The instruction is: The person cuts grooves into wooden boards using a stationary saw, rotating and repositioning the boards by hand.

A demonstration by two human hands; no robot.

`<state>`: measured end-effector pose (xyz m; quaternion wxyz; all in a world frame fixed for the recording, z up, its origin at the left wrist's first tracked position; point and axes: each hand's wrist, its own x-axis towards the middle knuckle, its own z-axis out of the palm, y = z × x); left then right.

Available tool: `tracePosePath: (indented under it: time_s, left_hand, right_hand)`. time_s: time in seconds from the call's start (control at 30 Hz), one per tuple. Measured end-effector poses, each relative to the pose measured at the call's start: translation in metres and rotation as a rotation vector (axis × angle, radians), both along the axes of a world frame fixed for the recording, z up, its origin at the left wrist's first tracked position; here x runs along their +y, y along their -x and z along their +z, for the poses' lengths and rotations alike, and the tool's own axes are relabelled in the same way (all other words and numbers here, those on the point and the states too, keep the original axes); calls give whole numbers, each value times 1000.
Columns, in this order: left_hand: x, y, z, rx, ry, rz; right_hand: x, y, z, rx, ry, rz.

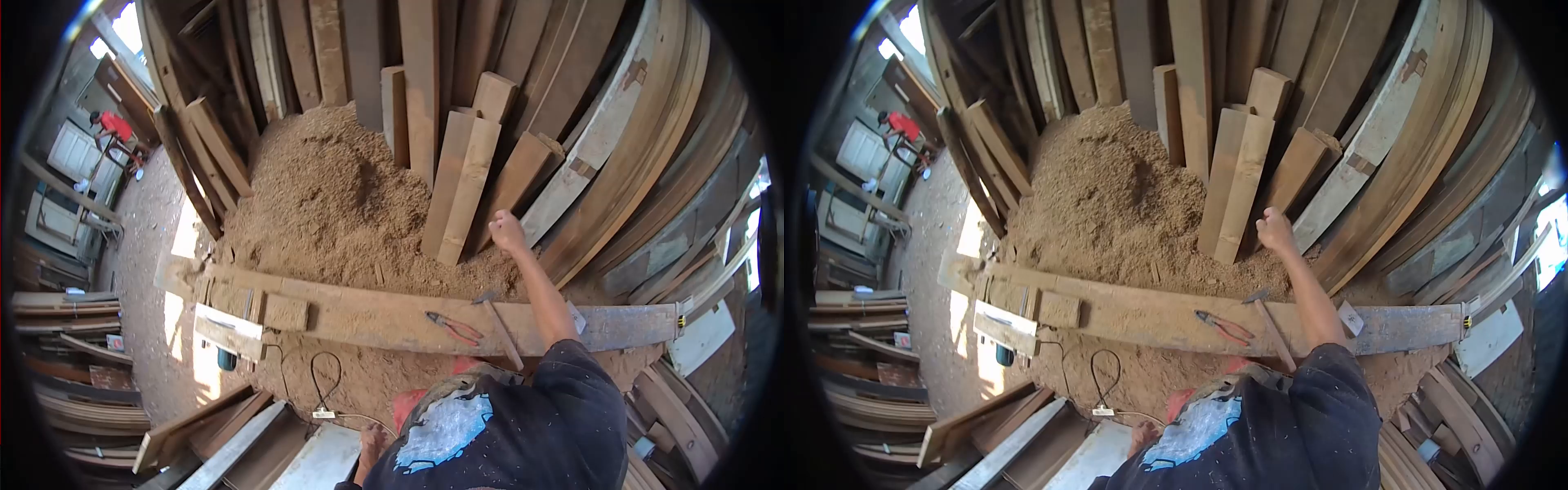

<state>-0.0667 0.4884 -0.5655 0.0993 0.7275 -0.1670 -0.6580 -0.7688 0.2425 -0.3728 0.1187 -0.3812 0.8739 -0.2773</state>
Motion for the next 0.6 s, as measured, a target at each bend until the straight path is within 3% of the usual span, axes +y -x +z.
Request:
tracePosePath:
  time_s: [0.07,0.13,0.3,0.4,0.5,0.6]
  left_hand:
    - [-11,40,9,66,-5,-90]
    - [-22,67,7,141,23,-233]
    - [-45,135,83,47,127,-323]
    - [-56,148,123,24,116,-512]
    - [-50,151,143,-26,35,-544]
    - [-74,196,215,31,9,-652]
  right_hand:
    - [-17,54,8,67,-65,-40]
    - [-43,92,22,119,31,-2]
    - [-138,153,61,123,-35,-38]
    - [-191,196,39,140,-24,-89]
    - [-227,231,18,84,-198,-76]
    - [-258,271,-18,-157,-330,-8]
